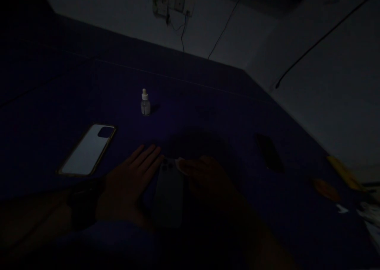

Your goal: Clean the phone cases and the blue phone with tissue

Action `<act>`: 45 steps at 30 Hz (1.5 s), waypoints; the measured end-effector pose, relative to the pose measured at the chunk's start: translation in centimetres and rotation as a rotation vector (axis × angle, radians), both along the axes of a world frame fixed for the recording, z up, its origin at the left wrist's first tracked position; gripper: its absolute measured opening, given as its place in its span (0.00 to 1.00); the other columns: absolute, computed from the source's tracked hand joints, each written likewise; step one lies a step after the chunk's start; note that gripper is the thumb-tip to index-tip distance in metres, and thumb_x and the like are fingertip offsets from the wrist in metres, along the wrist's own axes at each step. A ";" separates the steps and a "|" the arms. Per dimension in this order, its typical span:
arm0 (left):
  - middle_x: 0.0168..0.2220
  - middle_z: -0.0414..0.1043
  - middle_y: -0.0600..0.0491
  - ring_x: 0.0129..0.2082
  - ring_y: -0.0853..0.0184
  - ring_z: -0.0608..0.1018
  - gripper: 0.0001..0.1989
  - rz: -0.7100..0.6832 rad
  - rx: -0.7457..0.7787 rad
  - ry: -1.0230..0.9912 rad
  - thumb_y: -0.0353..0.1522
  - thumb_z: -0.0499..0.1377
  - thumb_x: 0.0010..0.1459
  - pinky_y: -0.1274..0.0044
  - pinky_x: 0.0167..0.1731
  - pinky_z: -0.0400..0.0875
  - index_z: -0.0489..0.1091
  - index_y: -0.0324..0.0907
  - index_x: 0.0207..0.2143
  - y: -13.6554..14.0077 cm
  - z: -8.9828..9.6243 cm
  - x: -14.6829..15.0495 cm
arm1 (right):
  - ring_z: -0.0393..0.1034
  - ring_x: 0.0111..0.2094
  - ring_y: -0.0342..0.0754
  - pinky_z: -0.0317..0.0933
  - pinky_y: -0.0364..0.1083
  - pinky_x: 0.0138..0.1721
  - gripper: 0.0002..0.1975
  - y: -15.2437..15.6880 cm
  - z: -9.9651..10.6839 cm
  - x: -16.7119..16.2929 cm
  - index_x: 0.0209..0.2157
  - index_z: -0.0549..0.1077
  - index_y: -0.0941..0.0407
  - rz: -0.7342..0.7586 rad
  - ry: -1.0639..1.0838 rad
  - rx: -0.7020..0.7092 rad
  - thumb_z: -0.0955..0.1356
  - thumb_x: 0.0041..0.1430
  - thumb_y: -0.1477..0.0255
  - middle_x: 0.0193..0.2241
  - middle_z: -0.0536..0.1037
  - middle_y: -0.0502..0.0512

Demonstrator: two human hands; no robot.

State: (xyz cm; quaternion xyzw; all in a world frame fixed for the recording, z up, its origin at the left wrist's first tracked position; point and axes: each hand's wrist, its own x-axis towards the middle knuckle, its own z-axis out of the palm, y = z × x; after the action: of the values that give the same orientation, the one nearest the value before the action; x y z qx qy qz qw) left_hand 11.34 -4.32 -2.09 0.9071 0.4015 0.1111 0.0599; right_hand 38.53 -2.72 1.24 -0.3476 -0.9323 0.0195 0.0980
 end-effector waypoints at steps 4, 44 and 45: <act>0.71 0.47 0.31 0.71 0.42 0.50 0.68 0.003 -0.022 0.009 0.73 0.46 0.42 0.55 0.69 0.34 0.52 0.27 0.68 -0.2 0.5 0.0 | 0.72 0.44 0.52 0.67 0.54 0.45 0.23 -0.2 0.3 -0.2 0.57 0.72 0.52 0.074 0.021 -0.050 0.62 0.62 0.80 0.55 0.77 0.54; 0.70 0.48 0.30 0.70 0.38 0.52 0.65 -0.021 0.004 -0.001 0.71 0.49 0.44 0.52 0.68 0.39 0.51 0.29 0.68 -0.1 0.7 -0.3 | 0.73 0.50 0.52 0.65 0.56 0.51 0.21 1.3 -1.1 -0.6 0.59 0.72 0.52 -0.012 0.005 0.046 0.63 0.67 0.77 0.55 0.77 0.58; 0.70 0.49 0.30 0.70 0.38 0.52 0.65 -0.024 0.005 -0.002 0.71 0.49 0.43 0.52 0.68 0.39 0.51 0.29 0.68 -0.1 0.6 -0.3 | 0.73 0.49 0.52 0.66 0.55 0.50 0.21 1.2 -1.0 -0.6 0.58 0.72 0.52 0.005 0.007 0.049 0.63 0.67 0.77 0.55 0.77 0.57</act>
State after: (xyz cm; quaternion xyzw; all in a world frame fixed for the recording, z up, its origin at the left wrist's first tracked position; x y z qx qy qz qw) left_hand 11.02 -4.43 -1.47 0.9119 0.3902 0.1123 0.0595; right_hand 37.89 -1.47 0.27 -0.3430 -0.9330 -0.0018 0.1094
